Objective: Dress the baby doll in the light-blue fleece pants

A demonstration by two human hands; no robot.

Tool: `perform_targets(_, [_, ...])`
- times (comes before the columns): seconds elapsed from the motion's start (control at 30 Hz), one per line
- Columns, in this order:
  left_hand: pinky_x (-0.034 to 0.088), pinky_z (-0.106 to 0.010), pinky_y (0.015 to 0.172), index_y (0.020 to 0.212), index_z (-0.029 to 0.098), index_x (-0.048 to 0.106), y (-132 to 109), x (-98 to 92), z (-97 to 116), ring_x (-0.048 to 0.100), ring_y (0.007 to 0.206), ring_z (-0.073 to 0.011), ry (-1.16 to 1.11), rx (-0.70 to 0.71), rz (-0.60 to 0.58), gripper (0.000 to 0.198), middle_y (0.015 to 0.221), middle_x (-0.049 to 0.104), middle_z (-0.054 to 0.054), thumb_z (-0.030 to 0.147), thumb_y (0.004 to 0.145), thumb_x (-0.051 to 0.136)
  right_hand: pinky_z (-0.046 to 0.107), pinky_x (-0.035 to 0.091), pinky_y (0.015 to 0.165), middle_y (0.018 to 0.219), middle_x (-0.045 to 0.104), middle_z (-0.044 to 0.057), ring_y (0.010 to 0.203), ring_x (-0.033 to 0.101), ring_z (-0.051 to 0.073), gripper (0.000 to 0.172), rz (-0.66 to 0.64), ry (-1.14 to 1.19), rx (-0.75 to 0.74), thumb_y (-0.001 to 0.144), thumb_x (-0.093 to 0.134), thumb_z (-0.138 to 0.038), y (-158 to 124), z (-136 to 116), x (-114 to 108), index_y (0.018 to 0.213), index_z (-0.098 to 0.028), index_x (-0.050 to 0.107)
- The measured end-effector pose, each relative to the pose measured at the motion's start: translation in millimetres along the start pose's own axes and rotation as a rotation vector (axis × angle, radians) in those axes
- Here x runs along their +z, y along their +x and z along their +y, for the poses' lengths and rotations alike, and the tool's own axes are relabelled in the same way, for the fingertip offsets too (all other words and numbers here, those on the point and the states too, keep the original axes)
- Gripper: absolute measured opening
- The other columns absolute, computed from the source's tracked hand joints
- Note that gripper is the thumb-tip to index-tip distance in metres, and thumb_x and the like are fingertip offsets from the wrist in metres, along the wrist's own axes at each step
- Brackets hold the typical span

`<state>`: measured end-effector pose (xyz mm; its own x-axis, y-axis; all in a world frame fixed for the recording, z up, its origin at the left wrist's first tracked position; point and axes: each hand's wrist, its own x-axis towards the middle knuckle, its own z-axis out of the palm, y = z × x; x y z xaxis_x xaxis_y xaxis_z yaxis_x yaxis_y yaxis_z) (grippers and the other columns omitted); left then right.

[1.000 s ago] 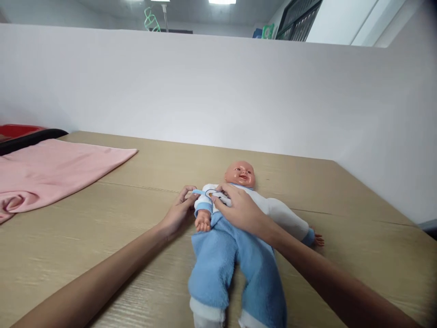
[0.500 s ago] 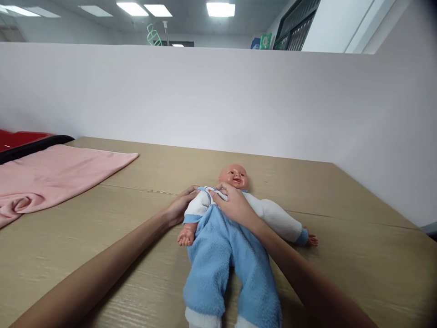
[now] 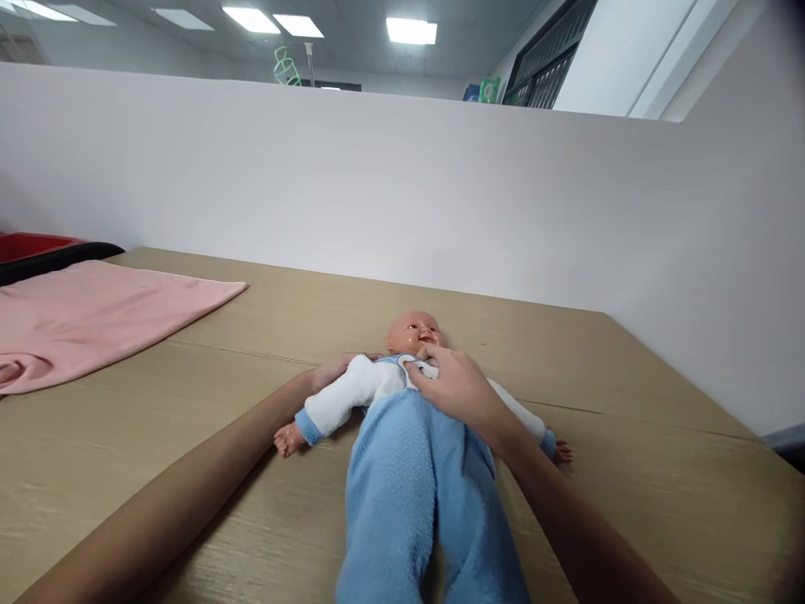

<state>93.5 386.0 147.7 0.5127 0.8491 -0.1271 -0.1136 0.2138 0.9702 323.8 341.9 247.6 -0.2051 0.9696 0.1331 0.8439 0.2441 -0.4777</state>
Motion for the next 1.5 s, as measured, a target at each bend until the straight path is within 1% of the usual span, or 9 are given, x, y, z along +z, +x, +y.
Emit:
perform_targets(0.13, [0.059,-0.042,0.092,0.114,0.014,0.073,-1,-6.4,8,0.073,0.101,-0.0301,-0.076,-0.097,-0.085,0.041,0.108,0.077,-0.009,0.047,0.089,0.074,0.034,0.038,0.074,0.101,0.083,0.009,0.096,0.073,0.03,0.028,-0.02,0.006,-0.061,0.1,0.062,-0.049,1,1,11,0.101,-0.024,0.071])
perform_targets(0.3, [0.052,-0.028,0.081,0.109,0.02,0.069,-13,-8.6,32,0.064,0.091,-0.0188,0.018,-0.056,-0.047,0.032,0.102,0.068,-0.002,0.043,0.088,0.077,0.033,0.04,0.078,0.107,0.082,0.01,0.102,0.074,0.029,0.027,-0.003,0.063,-0.086,0.102,0.06,-0.046,-3,-1,18,0.104,-0.022,0.072])
perform_targets(0.5, [0.049,-0.032,0.081,0.133,0.023,0.047,-39,-11.7,72,0.064,0.098,-0.0246,0.738,-0.186,-0.11,0.073,0.104,0.068,-0.002,0.058,0.081,0.086,0.034,0.041,0.078,0.105,0.081,0.008,0.098,0.071,0.029,0.032,-0.104,0.06,-0.019,0.1,0.061,-0.053,-12,2,0,0.102,-0.023,0.071])
perform_targets(0.67, [0.049,-0.034,0.096,0.13,0.026,0.054,-48,-25.1,79,0.063,0.118,-0.0298,0.917,-0.229,-0.253,0.053,0.121,0.068,-0.003,0.051,0.088,0.076,0.034,0.038,0.067,0.078,0.071,0.003,0.077,0.061,0.023,0.049,-0.206,0.058,-0.021,0.1,0.056,-0.065,-26,48,-18,0.075,-0.022,0.062])
perform_targets(0.83, [0.049,-0.034,0.101,0.135,0.027,0.056,-42,-31.7,71,0.063,0.121,-0.0291,0.936,-0.166,-0.3,0.052,0.124,0.07,-0.001,0.049,0.09,0.072,0.034,0.048,0.078,0.089,0.07,0.001,0.084,0.063,0.021,0.036,-0.083,0.264,-0.172,0.108,0.053,-0.054,-60,95,-12,0.095,-0.023,0.068])
perform_targets(1.0, [0.051,-0.037,0.102,0.142,0.026,0.052,-47,-30.3,76,0.066,0.121,-0.0299,1.044,-0.143,-0.256,0.06,0.13,0.071,-0.005,0.054,0.092,0.069,0.043,0.051,0.104,0.122,0.071,0.008,0.117,0.065,0.027,0.014,0.179,0.031,-0.311,0.107,0.058,-0.034,-107,129,2,0.116,-0.027,0.066])
perform_targets(1.2, [0.051,-0.043,0.105,0.139,0.028,0.054,-66,34.1,111,0.061,0.128,-0.0314,1.29,0.229,0.026,0.05,0.145,0.062,-0.01,0.064,0.104,0.052,0.06,0.046,0.118,0.151,0.06,0.015,0.139,0.057,0.036,0.059,0.31,-0.11,-0.258,0.1,0.07,-0.039,-136,188,-5,0.154,-0.03,0.049])
perform_targets(1.33, [0.041,-0.047,0.118,0.128,0.026,0.065,-37,108.7,102,0.055,0.137,-0.0327,1.345,0.578,-0.091,0.035,0.134,0.068,-0.011,0.051,0.108,0.053,0.059,0.054,0.109,0.139,0.069,0.015,0.127,0.065,0.037,0.056,0.243,0.094,-0.109,0.094,0.075,-0.049,-132,204,-10,0.142,-0.026,0.06])
perform_targets(1.5, [0.047,-0.043,0.089,0.106,0.019,0.073,21,143.3,69,0.071,0.1,-0.034,1.469,0.522,-0.285,0.02,0.104,0.078,-0.013,0.038,0.104,0.066,0.048,0.062,0.091,0.111,0.077,0.01,0.1,0.075,0.031,0.049,0.266,0.416,0.043,0.08,0.089,-0.049,-130,193,-19,0.118,-0.025,0.07])
